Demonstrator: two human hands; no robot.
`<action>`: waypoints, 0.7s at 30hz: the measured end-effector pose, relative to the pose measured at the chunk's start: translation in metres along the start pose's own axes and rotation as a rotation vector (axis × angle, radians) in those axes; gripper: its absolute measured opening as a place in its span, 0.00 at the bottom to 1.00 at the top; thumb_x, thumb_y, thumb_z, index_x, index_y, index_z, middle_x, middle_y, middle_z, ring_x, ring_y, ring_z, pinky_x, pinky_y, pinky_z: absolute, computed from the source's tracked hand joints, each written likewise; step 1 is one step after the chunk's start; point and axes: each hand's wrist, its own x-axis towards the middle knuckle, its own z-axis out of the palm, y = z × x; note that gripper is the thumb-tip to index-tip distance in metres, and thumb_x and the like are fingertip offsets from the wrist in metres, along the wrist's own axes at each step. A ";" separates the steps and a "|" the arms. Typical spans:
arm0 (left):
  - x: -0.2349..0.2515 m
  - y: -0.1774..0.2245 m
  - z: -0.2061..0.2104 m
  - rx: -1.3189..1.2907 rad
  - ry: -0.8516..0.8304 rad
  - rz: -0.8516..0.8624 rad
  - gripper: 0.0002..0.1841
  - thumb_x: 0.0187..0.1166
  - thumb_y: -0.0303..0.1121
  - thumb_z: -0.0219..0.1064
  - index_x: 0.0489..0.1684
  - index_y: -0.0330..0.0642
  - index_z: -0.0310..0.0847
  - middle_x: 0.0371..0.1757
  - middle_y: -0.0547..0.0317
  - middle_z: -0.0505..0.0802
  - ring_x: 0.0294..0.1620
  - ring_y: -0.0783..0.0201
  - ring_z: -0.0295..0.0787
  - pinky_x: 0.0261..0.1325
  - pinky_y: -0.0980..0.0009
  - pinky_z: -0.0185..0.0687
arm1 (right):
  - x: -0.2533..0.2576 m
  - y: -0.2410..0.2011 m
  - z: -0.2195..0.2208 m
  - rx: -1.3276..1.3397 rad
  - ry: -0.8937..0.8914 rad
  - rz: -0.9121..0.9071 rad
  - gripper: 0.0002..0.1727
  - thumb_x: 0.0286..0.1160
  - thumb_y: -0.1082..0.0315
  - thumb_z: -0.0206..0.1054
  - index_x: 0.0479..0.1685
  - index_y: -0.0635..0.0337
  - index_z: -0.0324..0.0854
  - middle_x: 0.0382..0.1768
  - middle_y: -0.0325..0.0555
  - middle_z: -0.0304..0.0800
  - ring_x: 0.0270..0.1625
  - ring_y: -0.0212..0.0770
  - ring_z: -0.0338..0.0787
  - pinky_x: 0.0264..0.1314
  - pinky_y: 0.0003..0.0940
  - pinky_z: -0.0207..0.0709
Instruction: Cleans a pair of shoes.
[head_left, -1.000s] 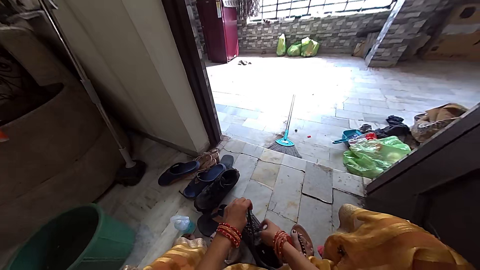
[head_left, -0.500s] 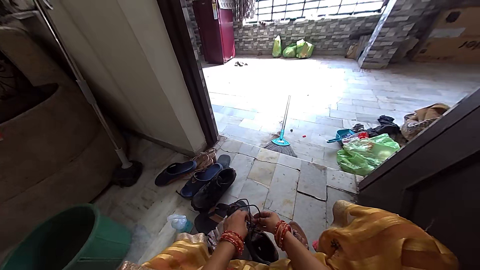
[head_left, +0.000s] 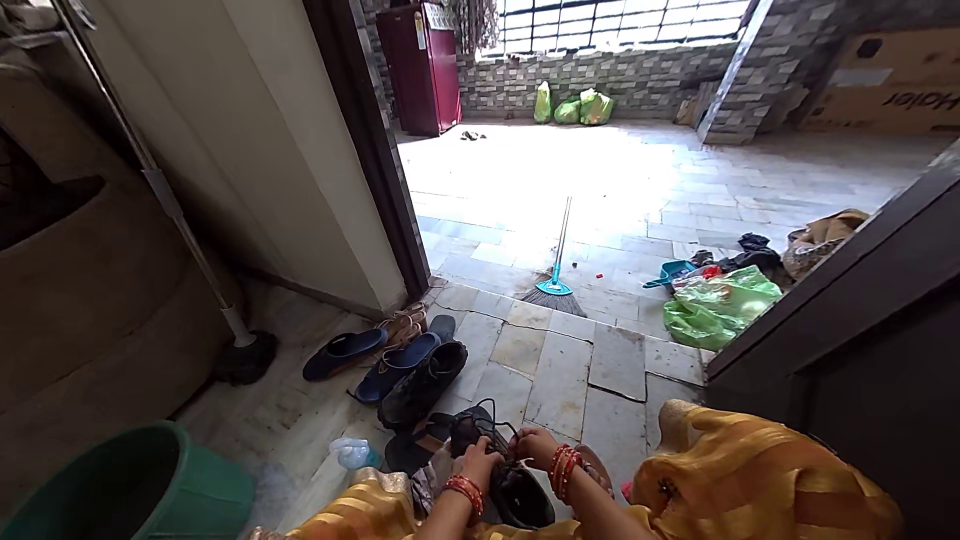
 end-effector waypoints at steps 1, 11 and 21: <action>0.002 0.001 0.002 0.074 -0.003 -0.002 0.29 0.76 0.16 0.65 0.78 0.47 0.80 0.95 0.48 0.62 0.86 0.34 0.67 0.75 0.34 0.73 | -0.001 -0.001 -0.001 -0.008 0.000 -0.002 0.09 0.80 0.80 0.55 0.50 0.67 0.79 0.45 0.48 0.88 0.47 0.39 0.83 0.52 0.39 0.74; -0.007 -0.026 -0.004 0.111 0.022 -0.390 0.20 0.86 0.33 0.64 0.71 0.32 0.83 0.88 0.42 0.73 0.83 0.37 0.73 0.77 0.38 0.74 | 0.014 0.001 -0.052 0.769 0.563 0.024 0.08 0.89 0.66 0.52 0.42 0.60 0.71 0.18 0.35 0.62 0.16 0.32 0.66 0.23 0.29 0.70; -0.009 -0.043 -0.002 0.036 -0.098 -0.359 0.28 0.85 0.35 0.66 0.85 0.43 0.71 0.86 0.41 0.76 0.84 0.40 0.74 0.81 0.37 0.68 | 0.013 0.005 -0.053 -0.265 0.773 0.366 0.48 0.72 0.57 0.72 0.93 0.61 0.51 0.88 0.68 0.55 0.87 0.62 0.65 0.78 0.57 0.70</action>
